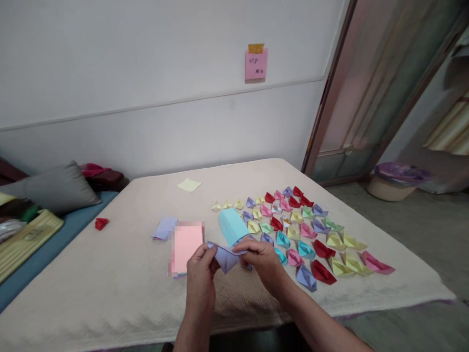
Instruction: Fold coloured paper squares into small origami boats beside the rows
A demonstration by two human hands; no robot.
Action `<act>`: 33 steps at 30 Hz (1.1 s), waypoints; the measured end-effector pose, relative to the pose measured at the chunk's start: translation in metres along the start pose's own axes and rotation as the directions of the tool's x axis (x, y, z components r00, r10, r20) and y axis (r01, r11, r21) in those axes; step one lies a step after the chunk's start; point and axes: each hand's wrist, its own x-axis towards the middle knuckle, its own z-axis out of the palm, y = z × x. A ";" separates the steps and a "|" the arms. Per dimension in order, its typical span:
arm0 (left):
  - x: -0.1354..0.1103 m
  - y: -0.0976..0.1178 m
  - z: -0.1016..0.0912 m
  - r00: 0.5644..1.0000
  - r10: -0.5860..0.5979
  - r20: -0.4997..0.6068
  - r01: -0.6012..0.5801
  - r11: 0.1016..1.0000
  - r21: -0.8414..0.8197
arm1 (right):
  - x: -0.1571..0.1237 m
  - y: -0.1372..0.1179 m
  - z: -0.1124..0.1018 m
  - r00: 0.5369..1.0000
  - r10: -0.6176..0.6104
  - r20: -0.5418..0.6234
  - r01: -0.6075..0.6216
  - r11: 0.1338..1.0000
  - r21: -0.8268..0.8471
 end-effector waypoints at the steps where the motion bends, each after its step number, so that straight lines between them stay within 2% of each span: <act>1: 0.000 0.000 0.001 1.000 0.001 -0.009 -0.001 1.000 -0.010 | 0.000 -0.001 0.000 1.000 -0.010 0.008 0.010 1.000 -0.002; 8: -0.001 -0.001 0.005 1.000 -0.004 0.000 0.004 1.000 -0.021 | 0.001 0.000 -0.004 0.988 -0.153 -0.003 0.152 0.982 -0.109; 12: -0.005 -0.003 0.010 0.997 -0.082 -0.014 0.081 0.993 -0.089 | 0.001 0.003 -0.005 0.979 -0.201 -0.030 0.193 0.967 -0.169; 17: -0.010 -0.010 0.011 0.992 -0.122 -0.029 0.123 0.991 0.055 | 0.000 0.004 -0.004 0.973 -0.229 -0.017 0.220 0.951 -0.217; 20: -0.009 -0.013 0.009 0.995 -0.103 -0.005 0.103 0.994 0.045 | 0.001 0.002 -0.004 0.971 -0.239 0.002 0.233 0.941 -0.246; 23: -0.008 -0.014 0.009 0.995 -0.073 0.069 0.072 0.997 0.013 | 0.002 0.000 -0.005 0.978 -0.208 0.009 0.204 0.951 -0.234; 28: -0.006 -0.013 0.008 0.997 -0.046 0.069 0.047 0.999 -0.013 | 0.002 -0.004 -0.006 0.996 -0.043 -0.074 0.038 0.996 -0.080; 33: -0.005 -0.013 0.006 0.996 0.042 0.081 -0.050 0.994 0.102 | 0.003 -0.002 -0.005 0.998 0.040 -0.046 -0.045 0.994 -0.099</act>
